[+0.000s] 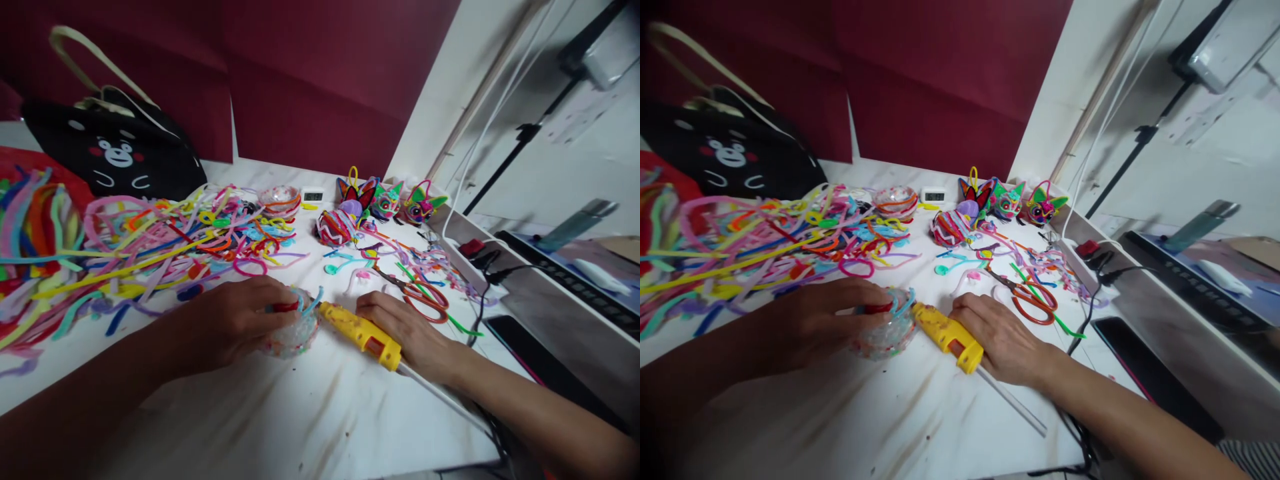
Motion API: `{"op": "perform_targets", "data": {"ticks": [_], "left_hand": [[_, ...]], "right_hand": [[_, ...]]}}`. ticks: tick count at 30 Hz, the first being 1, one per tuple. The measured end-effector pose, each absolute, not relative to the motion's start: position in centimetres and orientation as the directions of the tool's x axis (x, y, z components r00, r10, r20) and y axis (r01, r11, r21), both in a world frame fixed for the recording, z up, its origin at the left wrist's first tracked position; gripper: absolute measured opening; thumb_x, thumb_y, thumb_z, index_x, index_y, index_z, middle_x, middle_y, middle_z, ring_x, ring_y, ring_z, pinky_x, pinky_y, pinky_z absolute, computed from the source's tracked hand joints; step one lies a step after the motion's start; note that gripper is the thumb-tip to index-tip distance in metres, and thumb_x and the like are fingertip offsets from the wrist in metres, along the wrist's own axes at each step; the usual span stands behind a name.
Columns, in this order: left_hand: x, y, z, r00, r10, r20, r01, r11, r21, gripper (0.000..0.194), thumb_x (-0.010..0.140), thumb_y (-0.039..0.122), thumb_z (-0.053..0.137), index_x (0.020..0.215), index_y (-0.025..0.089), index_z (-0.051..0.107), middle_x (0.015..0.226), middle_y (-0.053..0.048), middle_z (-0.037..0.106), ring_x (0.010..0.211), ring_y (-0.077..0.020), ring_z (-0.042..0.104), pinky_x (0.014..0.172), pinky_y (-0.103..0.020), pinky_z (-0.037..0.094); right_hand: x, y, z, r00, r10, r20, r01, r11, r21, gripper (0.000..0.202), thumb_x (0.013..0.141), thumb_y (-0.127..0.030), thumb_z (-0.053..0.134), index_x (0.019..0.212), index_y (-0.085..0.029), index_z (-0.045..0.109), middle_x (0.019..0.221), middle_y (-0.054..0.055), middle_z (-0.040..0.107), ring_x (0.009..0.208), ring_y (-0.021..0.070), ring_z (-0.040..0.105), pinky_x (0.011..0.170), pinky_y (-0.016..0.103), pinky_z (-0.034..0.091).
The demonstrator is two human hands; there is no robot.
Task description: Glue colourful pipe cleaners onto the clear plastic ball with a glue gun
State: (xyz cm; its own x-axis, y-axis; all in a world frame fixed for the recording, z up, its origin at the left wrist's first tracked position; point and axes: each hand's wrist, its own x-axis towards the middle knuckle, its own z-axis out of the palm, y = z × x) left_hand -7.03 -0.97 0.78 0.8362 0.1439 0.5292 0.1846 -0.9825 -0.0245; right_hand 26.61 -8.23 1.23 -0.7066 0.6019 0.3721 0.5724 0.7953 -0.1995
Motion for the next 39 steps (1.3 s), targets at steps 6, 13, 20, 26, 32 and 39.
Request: {"op": "perform_targets", "data": {"ticks": [6, 13, 20, 26, 32, 39], "left_hand": [[-6.9, -1.1, 1.0, 0.832, 0.158, 0.532, 0.18, -0.984, 0.011, 0.028, 0.105, 0.013, 0.049, 0.127, 0.024, 0.064, 0.127, -0.01, 0.074, 0.118, -0.0228, 0.071, 0.1, -0.032, 0.058], [-6.9, -1.1, 1.2, 0.832, 0.171, 0.528, 0.178, -0.983, 0.038, 0.03, 0.105, 0.013, 0.049, 0.128, 0.025, 0.064, 0.124, -0.01, 0.076, 0.116, -0.0235, 0.073, 0.097, -0.032, 0.06], [-7.1, -1.2, 1.3, 0.828, 0.226, 0.513, 0.212, -0.973, 0.086, 0.03, 0.105, 0.017, 0.055, 0.13, 0.028, 0.066, 0.128, -0.008, 0.076, 0.119, -0.024, 0.073, 0.102, -0.034, 0.059], [-7.1, -1.4, 1.2, 0.833, 0.236, 0.501, 0.23, -0.97, 0.075, 0.027, 0.104, 0.021, 0.058, 0.13, 0.027, 0.068, 0.132, -0.008, 0.075, 0.12, -0.0256, 0.072, 0.102, -0.036, 0.06], [-7.1, -1.6, 1.3, 0.833, 0.231, 0.502, 0.235, -0.97, 0.057, 0.021, 0.107, 0.024, 0.059, 0.125, 0.024, 0.068, 0.128, -0.009, 0.076, 0.12, -0.0234, 0.072, 0.104, -0.035, 0.059], [-6.9, -1.6, 1.5, 0.831, 0.23, 0.507, 0.23, -0.971, 0.064, 0.023, 0.106, 0.023, 0.058, 0.127, 0.025, 0.067, 0.127, -0.008, 0.076, 0.115, -0.0234, 0.074, 0.1, -0.035, 0.061]], "right_hand": [[26.6, -7.2, 0.4, -0.739, 0.542, 0.4, 0.527, 0.835, -0.156, 0.03, 0.116, -0.037, 0.035, 0.126, -0.016, 0.053, 0.116, 0.017, 0.068, 0.1, 0.025, 0.069, 0.084, 0.038, 0.057], [26.7, -6.4, 0.0, -0.777, 0.469, 0.42, 0.469, 0.876, -0.111, 0.033, 0.116, -0.039, 0.034, 0.125, -0.015, 0.055, 0.112, 0.017, 0.069, 0.096, 0.0246, 0.065, 0.083, 0.039, 0.053], [26.9, -6.4, -0.1, -0.785, 0.435, 0.44, 0.434, 0.894, -0.111, 0.03, 0.115, -0.034, 0.036, 0.123, -0.013, 0.056, 0.11, 0.016, 0.069, 0.093, 0.0239, 0.064, 0.082, 0.038, 0.05], [27.1, -6.4, -0.1, -0.792, 0.431, 0.432, 0.431, 0.896, -0.104, 0.031, 0.115, -0.038, 0.04, 0.124, -0.014, 0.056, 0.112, 0.016, 0.07, 0.095, 0.024, 0.064, 0.085, 0.039, 0.05], [26.9, -6.4, -0.1, -0.784, 0.446, 0.432, 0.451, 0.887, -0.098, 0.029, 0.116, -0.035, 0.037, 0.124, -0.015, 0.055, 0.11, 0.015, 0.07, 0.092, 0.0232, 0.066, 0.082, 0.038, 0.051], [26.4, -6.2, -0.2, -0.778, 0.459, 0.429, 0.462, 0.881, -0.105, 0.031, 0.115, -0.037, 0.037, 0.125, -0.014, 0.055, 0.111, 0.017, 0.07, 0.093, 0.0243, 0.065, 0.081, 0.038, 0.052]]}}
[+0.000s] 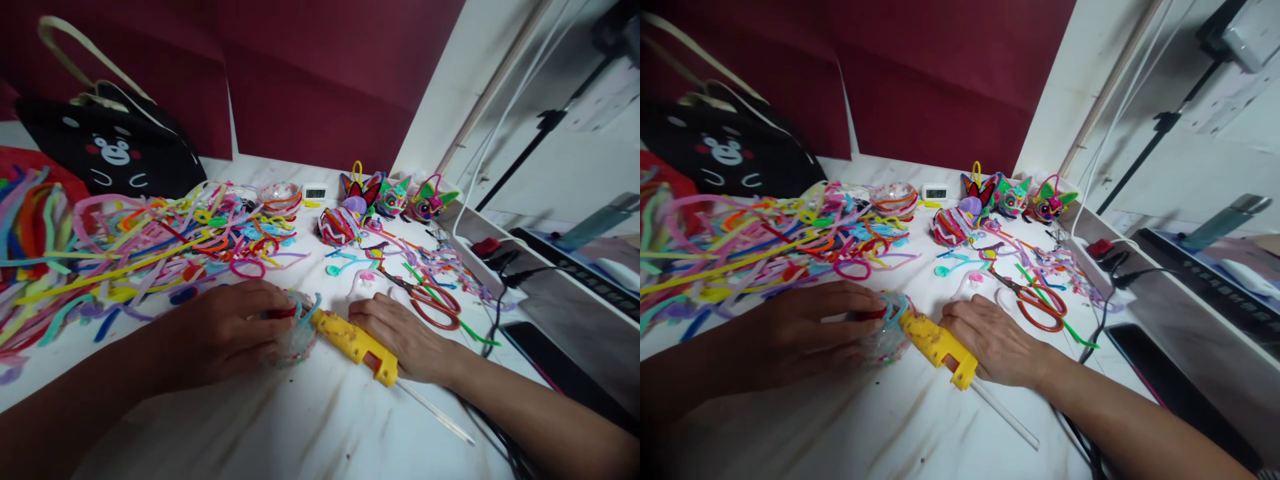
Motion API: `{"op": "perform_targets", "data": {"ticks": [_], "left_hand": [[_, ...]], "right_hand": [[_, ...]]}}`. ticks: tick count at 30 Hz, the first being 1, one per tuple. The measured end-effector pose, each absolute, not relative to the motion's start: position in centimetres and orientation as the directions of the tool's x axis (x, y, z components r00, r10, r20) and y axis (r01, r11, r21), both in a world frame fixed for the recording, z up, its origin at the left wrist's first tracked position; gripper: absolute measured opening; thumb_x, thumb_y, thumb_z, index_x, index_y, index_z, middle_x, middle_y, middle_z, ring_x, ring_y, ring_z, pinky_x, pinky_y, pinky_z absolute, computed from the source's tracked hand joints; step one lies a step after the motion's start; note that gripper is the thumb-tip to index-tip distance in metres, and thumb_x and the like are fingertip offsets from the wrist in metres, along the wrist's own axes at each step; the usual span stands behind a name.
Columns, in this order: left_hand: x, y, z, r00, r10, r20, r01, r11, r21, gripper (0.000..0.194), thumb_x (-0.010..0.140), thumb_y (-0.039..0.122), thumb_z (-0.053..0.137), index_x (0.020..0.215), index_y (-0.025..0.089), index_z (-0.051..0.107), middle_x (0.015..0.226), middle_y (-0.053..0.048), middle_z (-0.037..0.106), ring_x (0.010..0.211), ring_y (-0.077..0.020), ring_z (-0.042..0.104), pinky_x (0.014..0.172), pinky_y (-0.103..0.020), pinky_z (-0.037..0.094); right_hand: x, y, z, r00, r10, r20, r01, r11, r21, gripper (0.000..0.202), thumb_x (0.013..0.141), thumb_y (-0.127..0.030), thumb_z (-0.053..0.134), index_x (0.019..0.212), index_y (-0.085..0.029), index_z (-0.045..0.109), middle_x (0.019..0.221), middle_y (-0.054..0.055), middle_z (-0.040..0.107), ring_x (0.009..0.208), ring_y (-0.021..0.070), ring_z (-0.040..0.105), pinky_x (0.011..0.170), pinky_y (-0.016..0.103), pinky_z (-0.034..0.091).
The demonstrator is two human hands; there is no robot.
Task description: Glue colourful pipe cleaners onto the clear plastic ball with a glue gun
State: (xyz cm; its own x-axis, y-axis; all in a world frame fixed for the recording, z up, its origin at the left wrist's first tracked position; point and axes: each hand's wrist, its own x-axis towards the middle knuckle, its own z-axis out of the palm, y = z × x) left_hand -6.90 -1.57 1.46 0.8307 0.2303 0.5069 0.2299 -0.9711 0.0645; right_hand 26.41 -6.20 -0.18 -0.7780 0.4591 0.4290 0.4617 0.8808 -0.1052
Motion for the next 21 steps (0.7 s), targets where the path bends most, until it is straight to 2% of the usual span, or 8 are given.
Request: {"op": "perform_targets", "data": {"ticks": [9, 13, 16, 21], "left_hand": [[-6.87, -1.2, 1.1, 0.823, 0.192, 0.535, 0.19, -0.98, 0.06, 0.023, 0.107, 0.023, 0.056, 0.127, 0.022, 0.067, 0.125, -0.012, 0.077, 0.114, -0.0245, 0.075, 0.096, -0.035, 0.064], [-6.79, -1.25, 1.21, 0.822, 0.202, 0.532, 0.195, -0.978, 0.069, 0.026, 0.105, 0.021, 0.057, 0.129, 0.024, 0.067, 0.125, -0.011, 0.077, 0.114, -0.0248, 0.075, 0.097, -0.036, 0.064], [-6.81, -1.28, 1.27, 0.824, 0.214, 0.525, 0.208, -0.975, 0.073, 0.027, 0.105, 0.022, 0.058, 0.13, 0.026, 0.067, 0.126, -0.01, 0.077, 0.115, -0.025, 0.074, 0.098, -0.037, 0.063], [-6.85, -1.38, 1.42, 0.825, 0.207, 0.525, 0.209, -0.976, 0.057, 0.024, 0.106, 0.022, 0.058, 0.128, 0.023, 0.067, 0.125, -0.011, 0.077, 0.115, -0.024, 0.074, 0.099, -0.035, 0.062]], "right_hand": [[26.7, -6.45, -0.2, -0.796, 0.436, 0.421, 0.439, 0.893, -0.095, 0.033, 0.116, -0.037, 0.033, 0.124, -0.014, 0.055, 0.108, 0.015, 0.07, 0.088, 0.0224, 0.066, 0.081, 0.038, 0.051], [26.88, -6.55, -0.27, -0.803, 0.437, 0.406, 0.442, 0.893, -0.088, 0.031, 0.115, -0.038, 0.036, 0.126, -0.015, 0.054, 0.111, 0.016, 0.07, 0.087, 0.0225, 0.065, 0.08, 0.038, 0.051], [26.98, -6.58, -0.28, -0.802, 0.435, 0.409, 0.438, 0.894, -0.091, 0.031, 0.115, -0.038, 0.037, 0.126, -0.016, 0.054, 0.11, 0.015, 0.07, 0.087, 0.0223, 0.066, 0.081, 0.038, 0.051], [26.95, -6.69, -0.24, -0.802, 0.428, 0.417, 0.427, 0.898, -0.101, 0.03, 0.115, -0.038, 0.038, 0.125, -0.015, 0.054, 0.109, 0.015, 0.07, 0.091, 0.0228, 0.066, 0.082, 0.038, 0.052]]}}
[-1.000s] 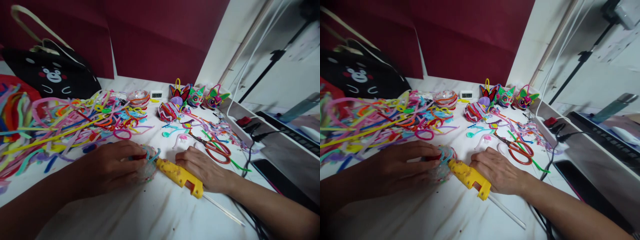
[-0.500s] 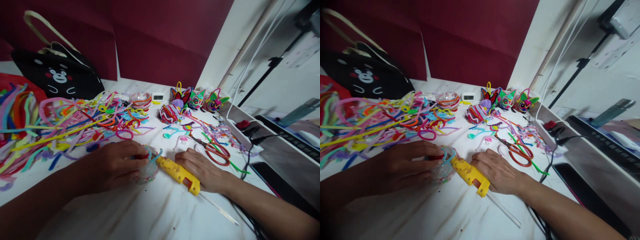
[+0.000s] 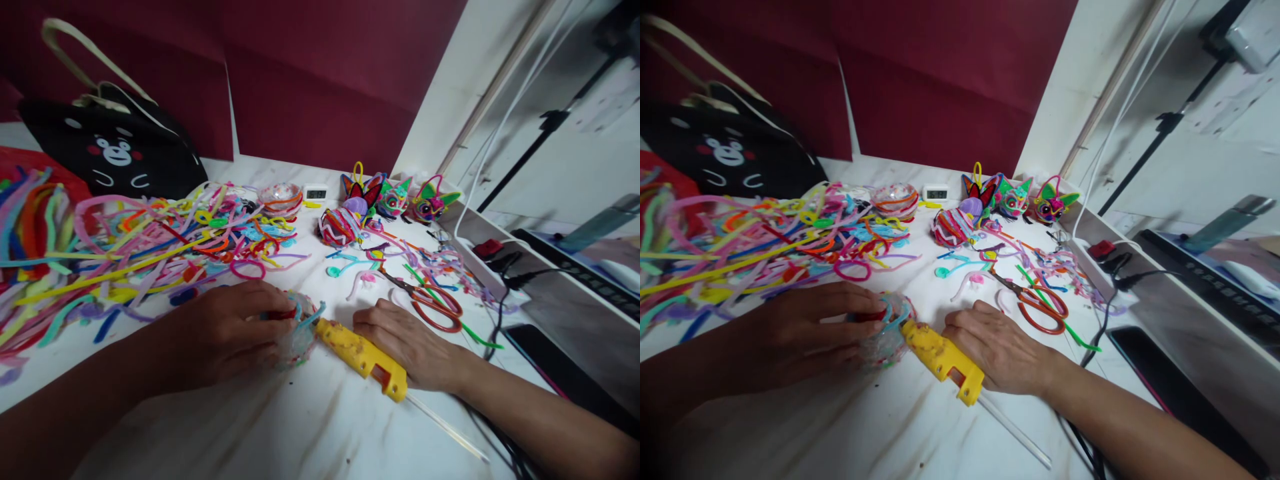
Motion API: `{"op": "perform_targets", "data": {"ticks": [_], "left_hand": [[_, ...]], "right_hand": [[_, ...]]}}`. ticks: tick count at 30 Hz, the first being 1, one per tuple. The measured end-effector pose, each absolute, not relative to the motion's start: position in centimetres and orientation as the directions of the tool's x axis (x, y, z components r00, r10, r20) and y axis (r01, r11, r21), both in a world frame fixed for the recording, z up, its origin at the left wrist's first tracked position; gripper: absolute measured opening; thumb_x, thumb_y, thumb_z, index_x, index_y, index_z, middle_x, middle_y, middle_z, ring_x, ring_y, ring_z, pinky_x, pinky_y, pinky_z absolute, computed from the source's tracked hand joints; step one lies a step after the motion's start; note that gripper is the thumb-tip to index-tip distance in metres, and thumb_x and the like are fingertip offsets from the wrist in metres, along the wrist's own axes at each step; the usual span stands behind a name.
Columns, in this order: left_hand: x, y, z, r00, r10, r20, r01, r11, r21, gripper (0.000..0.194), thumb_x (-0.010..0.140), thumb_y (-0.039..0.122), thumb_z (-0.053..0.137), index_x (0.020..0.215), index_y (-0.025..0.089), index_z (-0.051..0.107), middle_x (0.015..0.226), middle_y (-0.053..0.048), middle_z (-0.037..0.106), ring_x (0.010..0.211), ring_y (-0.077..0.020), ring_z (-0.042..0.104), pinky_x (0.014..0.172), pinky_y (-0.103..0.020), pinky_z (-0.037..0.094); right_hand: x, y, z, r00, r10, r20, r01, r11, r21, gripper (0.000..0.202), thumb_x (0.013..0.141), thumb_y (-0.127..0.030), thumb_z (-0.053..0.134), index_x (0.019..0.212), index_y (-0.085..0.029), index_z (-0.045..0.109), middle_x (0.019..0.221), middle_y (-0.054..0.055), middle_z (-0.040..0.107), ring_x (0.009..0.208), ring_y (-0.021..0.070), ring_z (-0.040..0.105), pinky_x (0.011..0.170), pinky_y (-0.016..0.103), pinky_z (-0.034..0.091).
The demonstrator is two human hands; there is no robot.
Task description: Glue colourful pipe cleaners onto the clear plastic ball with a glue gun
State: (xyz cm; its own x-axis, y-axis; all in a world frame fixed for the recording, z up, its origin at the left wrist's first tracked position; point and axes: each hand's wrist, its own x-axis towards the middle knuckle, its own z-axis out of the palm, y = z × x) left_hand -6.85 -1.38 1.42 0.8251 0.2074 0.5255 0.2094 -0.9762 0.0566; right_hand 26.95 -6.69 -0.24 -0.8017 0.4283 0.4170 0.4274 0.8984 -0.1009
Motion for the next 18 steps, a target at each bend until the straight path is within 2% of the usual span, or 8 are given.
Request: {"op": "perform_targets", "data": {"ticks": [10, 18], "left_hand": [[-6.75, -1.51, 1.53, 0.823, 0.213, 0.526, 0.219, -0.974, 0.051, 0.021, 0.11, 0.027, 0.054, 0.127, 0.023, 0.065, 0.126, -0.01, 0.076, 0.115, -0.023, 0.074, 0.099, -0.034, 0.06], [-6.89, -1.66, 1.63, 0.833, 0.24, 0.499, 0.234, -0.969, 0.075, 0.022, 0.107, 0.023, 0.056, 0.126, 0.024, 0.067, 0.128, -0.009, 0.076, 0.118, -0.0236, 0.073, 0.102, -0.035, 0.06]], "right_hand": [[26.63, -6.62, -0.28, -0.79, 0.433, 0.435, 0.442, 0.893, -0.086, 0.031, 0.116, -0.036, 0.034, 0.124, -0.014, 0.055, 0.109, 0.015, 0.069, 0.087, 0.0223, 0.065, 0.079, 0.038, 0.05], [26.42, -6.33, -0.5, -0.789, 0.449, 0.42, 0.446, 0.888, -0.113, 0.031, 0.116, -0.037, 0.035, 0.125, -0.015, 0.054, 0.11, 0.015, 0.068, 0.091, 0.0222, 0.066, 0.081, 0.037, 0.05]]}}
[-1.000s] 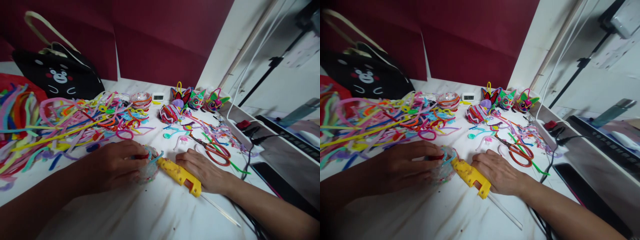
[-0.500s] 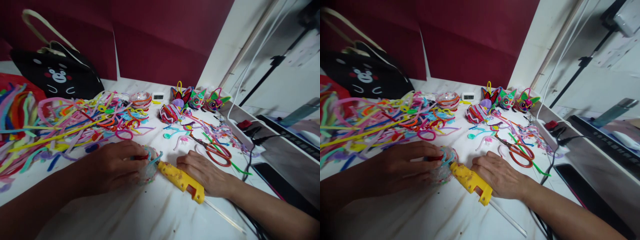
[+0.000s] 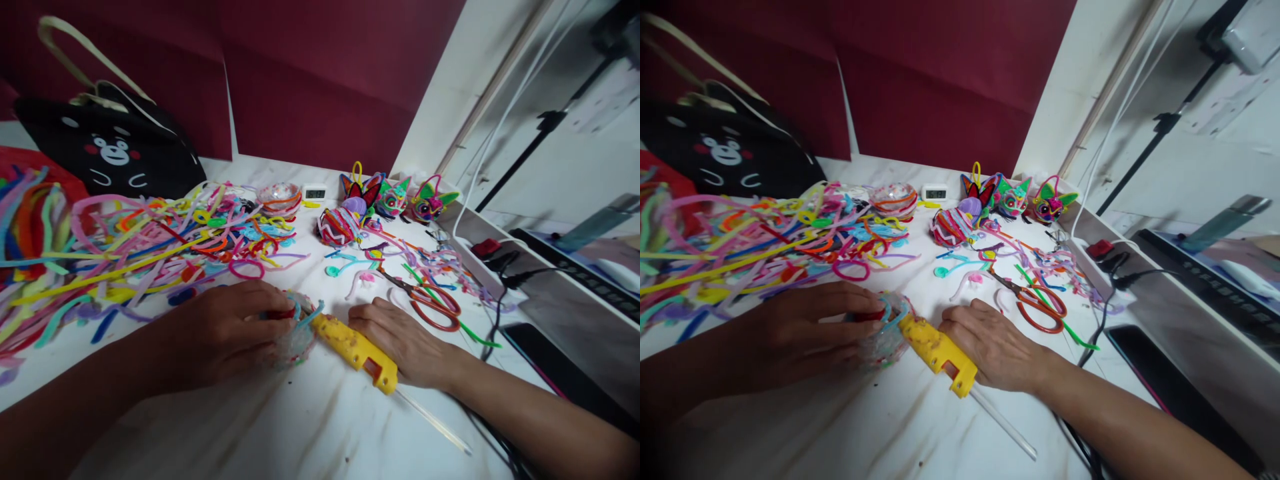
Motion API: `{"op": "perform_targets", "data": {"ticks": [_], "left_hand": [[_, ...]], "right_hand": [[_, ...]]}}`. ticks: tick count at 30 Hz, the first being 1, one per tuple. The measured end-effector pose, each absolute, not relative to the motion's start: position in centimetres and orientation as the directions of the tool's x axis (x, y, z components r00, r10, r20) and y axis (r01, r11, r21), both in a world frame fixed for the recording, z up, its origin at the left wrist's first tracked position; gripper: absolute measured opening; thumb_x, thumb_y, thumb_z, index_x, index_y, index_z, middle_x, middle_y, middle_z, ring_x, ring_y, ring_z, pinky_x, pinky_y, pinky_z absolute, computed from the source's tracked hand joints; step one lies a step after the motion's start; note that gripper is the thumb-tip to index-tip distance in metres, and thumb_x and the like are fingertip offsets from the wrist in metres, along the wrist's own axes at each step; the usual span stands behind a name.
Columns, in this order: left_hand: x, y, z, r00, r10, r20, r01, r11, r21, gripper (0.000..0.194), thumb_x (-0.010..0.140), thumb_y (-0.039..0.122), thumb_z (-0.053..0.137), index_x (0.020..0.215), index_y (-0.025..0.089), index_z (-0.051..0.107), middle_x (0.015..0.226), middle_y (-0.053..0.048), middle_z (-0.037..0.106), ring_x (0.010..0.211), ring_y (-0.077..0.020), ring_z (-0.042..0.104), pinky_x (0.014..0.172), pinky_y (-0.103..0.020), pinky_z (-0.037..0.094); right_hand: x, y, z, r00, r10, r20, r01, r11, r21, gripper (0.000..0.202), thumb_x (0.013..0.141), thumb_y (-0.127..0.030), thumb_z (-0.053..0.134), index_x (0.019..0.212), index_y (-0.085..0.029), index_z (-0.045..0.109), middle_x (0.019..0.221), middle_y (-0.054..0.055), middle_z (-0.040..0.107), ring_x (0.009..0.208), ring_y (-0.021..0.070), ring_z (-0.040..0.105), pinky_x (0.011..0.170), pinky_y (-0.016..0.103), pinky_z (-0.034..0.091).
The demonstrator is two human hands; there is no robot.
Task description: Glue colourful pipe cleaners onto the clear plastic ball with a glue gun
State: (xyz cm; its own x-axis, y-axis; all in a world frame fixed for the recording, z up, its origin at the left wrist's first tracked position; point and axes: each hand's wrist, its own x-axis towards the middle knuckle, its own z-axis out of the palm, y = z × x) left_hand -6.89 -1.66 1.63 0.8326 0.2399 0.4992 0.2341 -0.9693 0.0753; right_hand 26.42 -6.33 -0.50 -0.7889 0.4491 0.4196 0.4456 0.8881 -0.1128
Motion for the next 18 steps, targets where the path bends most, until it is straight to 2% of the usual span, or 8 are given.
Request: {"op": "perform_targets", "data": {"ticks": [7, 12, 18], "left_hand": [[-7.1, -1.4, 1.0, 0.83, 0.228, 0.509, 0.24, -0.97, 0.043, 0.02, 0.108, 0.025, 0.057, 0.125, 0.025, 0.067, 0.129, -0.007, 0.076, 0.121, -0.0221, 0.071, 0.105, -0.033, 0.058], [-7.3, -0.9, 0.5, 0.828, 0.18, 0.531, 0.209, -0.978, 0.005, 0.021, 0.106, 0.025, 0.059, 0.124, 0.023, 0.069, 0.129, -0.008, 0.075, 0.121, -0.0225, 0.071, 0.103, -0.032, 0.06], [-7.3, -0.9, 0.4, 0.826, 0.185, 0.532, 0.214, -0.977, 0.007, 0.023, 0.108, 0.028, 0.055, 0.127, 0.025, 0.068, 0.13, -0.008, 0.075, 0.121, -0.0231, 0.071, 0.102, -0.032, 0.06]], "right_hand": [[26.1, -6.0, -0.8, -0.773, 0.422, 0.473, 0.428, 0.898, -0.101, 0.037, 0.117, -0.043, 0.031, 0.122, -0.015, 0.054, 0.107, 0.015, 0.069, 0.088, 0.0221, 0.065, 0.077, 0.037, 0.051], [26.1, -5.9, -0.9, -0.773, 0.434, 0.462, 0.435, 0.894, -0.111, 0.036, 0.116, -0.042, 0.032, 0.122, -0.015, 0.054, 0.108, 0.016, 0.069, 0.089, 0.0226, 0.066, 0.078, 0.037, 0.051], [26.0, -5.8, -1.1, -0.76, 0.44, 0.479, 0.448, 0.888, -0.105, 0.034, 0.117, -0.04, 0.031, 0.121, -0.015, 0.054, 0.106, 0.015, 0.069, 0.087, 0.0223, 0.065, 0.077, 0.036, 0.051]]}}
